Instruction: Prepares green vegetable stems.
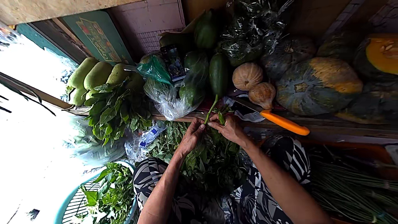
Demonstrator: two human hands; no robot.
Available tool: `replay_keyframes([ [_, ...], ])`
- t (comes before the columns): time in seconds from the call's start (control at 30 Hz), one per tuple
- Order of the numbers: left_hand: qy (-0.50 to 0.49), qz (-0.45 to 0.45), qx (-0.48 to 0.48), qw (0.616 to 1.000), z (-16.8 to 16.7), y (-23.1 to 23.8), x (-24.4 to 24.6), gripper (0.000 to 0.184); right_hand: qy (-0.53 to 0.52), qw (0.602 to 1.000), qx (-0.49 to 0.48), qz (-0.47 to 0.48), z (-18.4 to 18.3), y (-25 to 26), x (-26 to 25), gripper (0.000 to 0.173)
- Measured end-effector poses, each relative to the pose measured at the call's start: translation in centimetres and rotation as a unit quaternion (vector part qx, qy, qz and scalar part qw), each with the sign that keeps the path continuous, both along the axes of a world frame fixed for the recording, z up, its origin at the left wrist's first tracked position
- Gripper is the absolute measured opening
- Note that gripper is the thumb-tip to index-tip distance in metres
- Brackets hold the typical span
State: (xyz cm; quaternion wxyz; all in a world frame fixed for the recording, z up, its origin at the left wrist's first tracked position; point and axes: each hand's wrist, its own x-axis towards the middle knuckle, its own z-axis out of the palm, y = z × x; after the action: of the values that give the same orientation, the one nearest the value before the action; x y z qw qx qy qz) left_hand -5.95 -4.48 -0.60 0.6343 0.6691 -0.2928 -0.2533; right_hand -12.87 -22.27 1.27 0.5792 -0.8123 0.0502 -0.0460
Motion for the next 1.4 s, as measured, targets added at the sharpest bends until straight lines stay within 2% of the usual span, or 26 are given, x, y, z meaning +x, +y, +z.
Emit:
replay_keyframes([
  [0.13,-0.007,-0.021,0.006,1.000,-0.6,-0.2,-0.4,0.014,0.008,1.000,-0.007,0.003,-0.1,0.0,0.1,0.025],
  [0.3,-0.096,-0.013,0.090,0.991,-0.8,-0.2,-0.4,0.029,0.042,0.996,-0.077,0.032,1.2,-0.9,-0.4,0.029],
  [0.37,-0.094,-0.019,0.063,0.993,-0.9,-0.2,-0.3,0.029,0.050,0.993,-0.094,0.047,1.4,-1.2,-0.5,0.031],
  [0.5,-0.063,-0.036,0.011,0.997,-0.7,-0.1,-0.3,0.044,0.060,0.995,-0.070,0.038,1.4,-1.4,-0.7,0.028],
  [0.57,-0.111,-0.032,0.021,0.993,-0.9,-0.2,-0.3,0.038,0.061,0.996,-0.053,0.031,1.3,-1.5,-0.8,0.026],
  [0.7,-0.319,-0.005,0.069,0.945,-1.9,-0.1,0.1,0.028,0.096,0.991,-0.065,0.061,1.4,-2.0,-0.7,0.024],
  [0.8,-0.369,0.006,0.073,0.927,-2.0,-0.2,-0.2,0.023,0.117,0.986,-0.071,0.099,1.7,-2.4,-0.7,0.020],
  [0.9,-0.385,0.005,0.072,0.920,-2.0,-0.2,-0.5,0.022,0.126,0.984,-0.048,0.114,1.6,-2.7,-0.6,0.013],
  [1.0,-0.398,0.024,0.085,0.913,-1.9,-0.3,-0.8,0.022,0.150,0.983,-0.017,0.108,1.6,-2.7,-0.6,0.012],
  [1.13,-0.413,0.072,0.127,0.899,-1.5,-0.7,-1.6,0.020,0.174,0.975,0.087,0.111,2.0,-2.3,-0.7,0.008],
  [1.2,-0.386,0.112,0.171,0.900,-1.4,-0.4,-1.3,0.021,0.153,0.965,0.153,0.146,1.7,-2.6,-0.9,0.014],
  [1.27,-0.295,0.163,0.226,0.914,-0.7,0.9,0.4,0.028,0.115,0.952,0.204,0.196,1.5,-3.0,-1.6,0.017],
  [1.33,-0.258,0.186,0.206,0.925,-0.2,2.2,1.9,0.028,0.093,0.955,0.179,0.219,1.4,-3.1,-2.0,0.010],
  [1.4,-0.253,0.167,0.143,0.942,-0.1,2.4,1.9,0.029,0.111,0.961,0.094,0.235,1.1,-2.6,-1.7,0.026],
])
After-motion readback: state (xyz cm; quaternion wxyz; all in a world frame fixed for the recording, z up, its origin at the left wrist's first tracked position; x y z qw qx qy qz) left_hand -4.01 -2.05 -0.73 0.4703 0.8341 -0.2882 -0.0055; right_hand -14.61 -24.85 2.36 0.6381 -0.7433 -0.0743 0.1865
